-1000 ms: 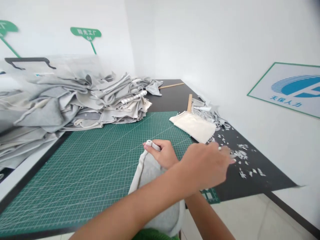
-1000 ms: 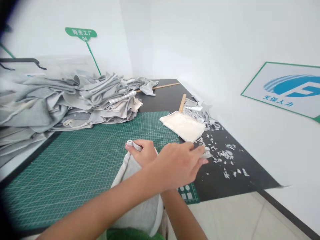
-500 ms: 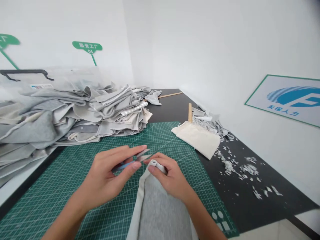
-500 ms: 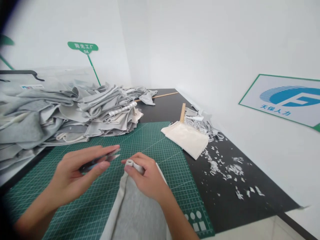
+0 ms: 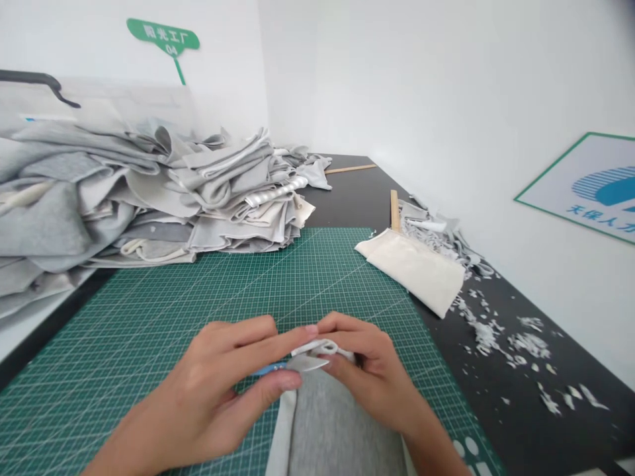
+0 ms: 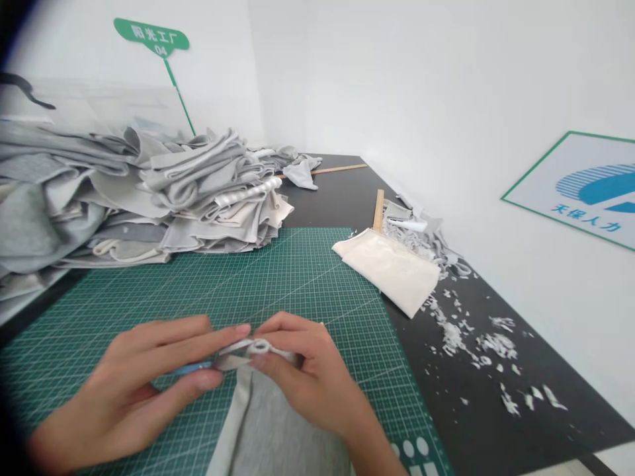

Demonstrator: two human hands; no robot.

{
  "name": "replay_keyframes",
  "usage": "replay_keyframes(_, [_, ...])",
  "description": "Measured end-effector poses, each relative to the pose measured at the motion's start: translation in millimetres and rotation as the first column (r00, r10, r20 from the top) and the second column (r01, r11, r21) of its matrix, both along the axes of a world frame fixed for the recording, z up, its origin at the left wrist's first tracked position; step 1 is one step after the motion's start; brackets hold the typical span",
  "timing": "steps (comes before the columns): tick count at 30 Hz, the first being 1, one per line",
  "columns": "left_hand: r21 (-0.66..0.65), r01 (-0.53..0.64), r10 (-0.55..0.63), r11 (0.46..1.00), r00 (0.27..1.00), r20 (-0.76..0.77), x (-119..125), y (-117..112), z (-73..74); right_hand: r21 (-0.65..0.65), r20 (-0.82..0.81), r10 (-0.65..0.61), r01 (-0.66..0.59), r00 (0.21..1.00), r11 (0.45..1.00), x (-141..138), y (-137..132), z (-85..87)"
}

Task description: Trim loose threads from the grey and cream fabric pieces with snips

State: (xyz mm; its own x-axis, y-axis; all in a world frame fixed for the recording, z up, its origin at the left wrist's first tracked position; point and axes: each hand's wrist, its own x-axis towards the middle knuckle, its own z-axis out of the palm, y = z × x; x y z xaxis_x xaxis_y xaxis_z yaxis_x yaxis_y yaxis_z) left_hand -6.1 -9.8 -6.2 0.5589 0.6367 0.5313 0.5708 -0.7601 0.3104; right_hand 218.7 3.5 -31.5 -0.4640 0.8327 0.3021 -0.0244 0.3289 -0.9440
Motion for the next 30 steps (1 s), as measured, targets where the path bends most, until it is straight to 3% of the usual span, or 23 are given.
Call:
replay_keyframes(7, [0.014,0.028,-0.029,0.999,0.999,0.031,1,-6,-9.0,-0.009,-0.006,0.025,-0.025,1.0,1.0,0,-1,0.8])
replay_keyframes(18, [0.035,0.068,-0.07,0.997,0.997,0.044,2,-5,-8.2,-0.013,0.014,0.047,-0.046,0.999,0.999,1,-4,1.6])
replay_keyframes(30, [0.084,0.023,-0.02,0.996,0.999,-0.04,-5,-11,-10.2,0.03,0.037,0.042,-0.043,0.998,0.999,1,-3,-0.2])
